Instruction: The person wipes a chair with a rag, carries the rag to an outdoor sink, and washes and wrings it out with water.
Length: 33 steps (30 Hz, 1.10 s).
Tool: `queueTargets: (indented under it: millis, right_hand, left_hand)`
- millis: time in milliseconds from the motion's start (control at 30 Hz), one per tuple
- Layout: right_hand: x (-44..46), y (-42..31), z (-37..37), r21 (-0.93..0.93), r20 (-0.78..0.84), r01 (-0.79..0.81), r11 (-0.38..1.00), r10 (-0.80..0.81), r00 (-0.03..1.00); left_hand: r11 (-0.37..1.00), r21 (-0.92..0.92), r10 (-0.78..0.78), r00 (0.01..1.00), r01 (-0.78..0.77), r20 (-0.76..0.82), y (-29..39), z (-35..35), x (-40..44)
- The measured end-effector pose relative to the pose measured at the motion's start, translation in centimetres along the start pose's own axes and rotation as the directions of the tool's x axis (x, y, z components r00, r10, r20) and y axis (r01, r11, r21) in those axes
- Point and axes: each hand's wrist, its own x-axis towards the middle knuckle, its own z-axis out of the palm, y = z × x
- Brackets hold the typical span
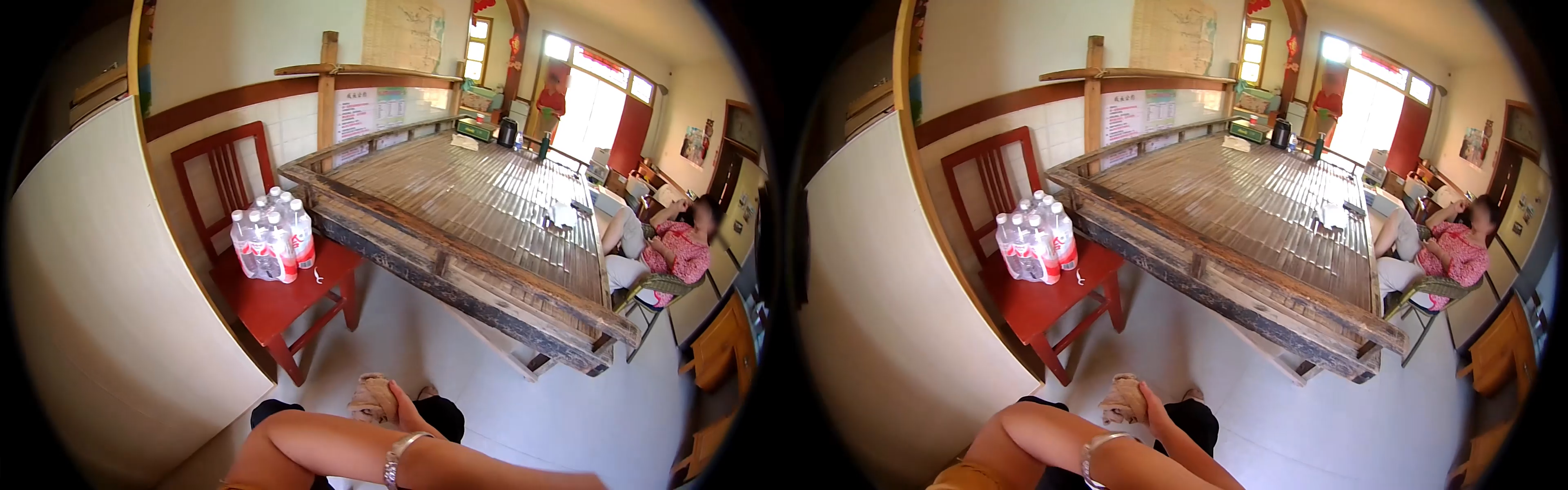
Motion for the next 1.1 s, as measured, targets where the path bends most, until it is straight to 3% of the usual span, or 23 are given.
queueTargets:
  millis: [67,133,267,333,367,433,600,633,733,833,933,1033,1100]
  right_hand:
    - [0.0,0.3,-0.3,-0.011,-0.042,-0.028,1.000,0.028,0.999]
    - [-0.1,0.0,0.6,0.044,0.023,-0.070,0.997,0.069,0.997]
    - [0.2,0.4,0.2,0.042,-0.009,-0.013,0.999,0.014,1.000]
    - [-1.1,-0.5,2.1,-0.121,-0.038,0.069,0.990,-0.074,0.997]
    - [-1.3,-0.5,2.3,-0.116,-0.035,0.070,0.991,-0.074,0.997]
    - [-0.3,0.0,0.6,-0.117,-0.038,0.066,0.991,-0.071,0.997]
    - [-0.6,-0.4,0.7,-0.145,-0.009,0.031,0.989,-0.032,0.999]
    - [-0.3,-0.2,0.5,-0.135,-0.003,0.042,0.990,-0.042,0.999]
    - [-0.5,-0.4,0.9,-0.129,-0.018,0.033,0.991,-0.035,0.999]
    - [-0.8,-0.7,1.3,-0.121,-0.010,0.034,0.992,-0.036,0.999]
    - [-0.9,-0.7,1.3,-0.104,-0.009,0.041,0.994,-0.042,0.999]
    - [-0.6,-0.7,0.4,-0.046,0.023,0.022,0.999,-0.021,1.000]
    - [1.2,0.5,-1.4,0.077,0.115,-0.064,0.995,0.055,0.992]
  left_hand:
    - [0.989,0.026,-0.136,0.961,0.147,-0.242,1.1,-0.5,0.4]
    - [0.961,0.122,-0.198,0.922,0.250,-0.333,3.1,-1.4,1.5]
    - [0.983,0.162,-0.015,0.920,0.084,-0.391,3.0,0.4,3.2]
    - [0.970,0.229,0.014,0.928,0.077,-0.371,3.2,1.2,3.5]
    - [0.974,0.214,0.013,0.931,0.070,-0.364,3.2,1.3,3.3]
    - [0.915,0.367,-0.009,0.917,0.169,-0.399,3.0,1.2,2.9]
    - [0.900,0.425,0.120,0.881,0.099,-0.458,3.4,0.7,2.4]
    - [0.890,0.412,0.017,0.890,0.194,-0.456,4.3,0.3,2.2]
    - [0.844,0.474,-0.044,0.913,0.250,-0.405,4.4,0.0,1.1]
    - [0.848,0.498,0.031,0.919,0.183,-0.392,3.3,0.1,0.7]
    - [0.868,0.495,0.275,0.873,-0.045,-0.404,2.5,-0.4,-1.0]
    - [0.729,0.683,0.320,0.906,-0.048,-0.278,2.7,-0.6,-4.4]
    - [0.641,0.665,0.044,0.846,0.384,-0.531,4.6,-0.4,-7.9]
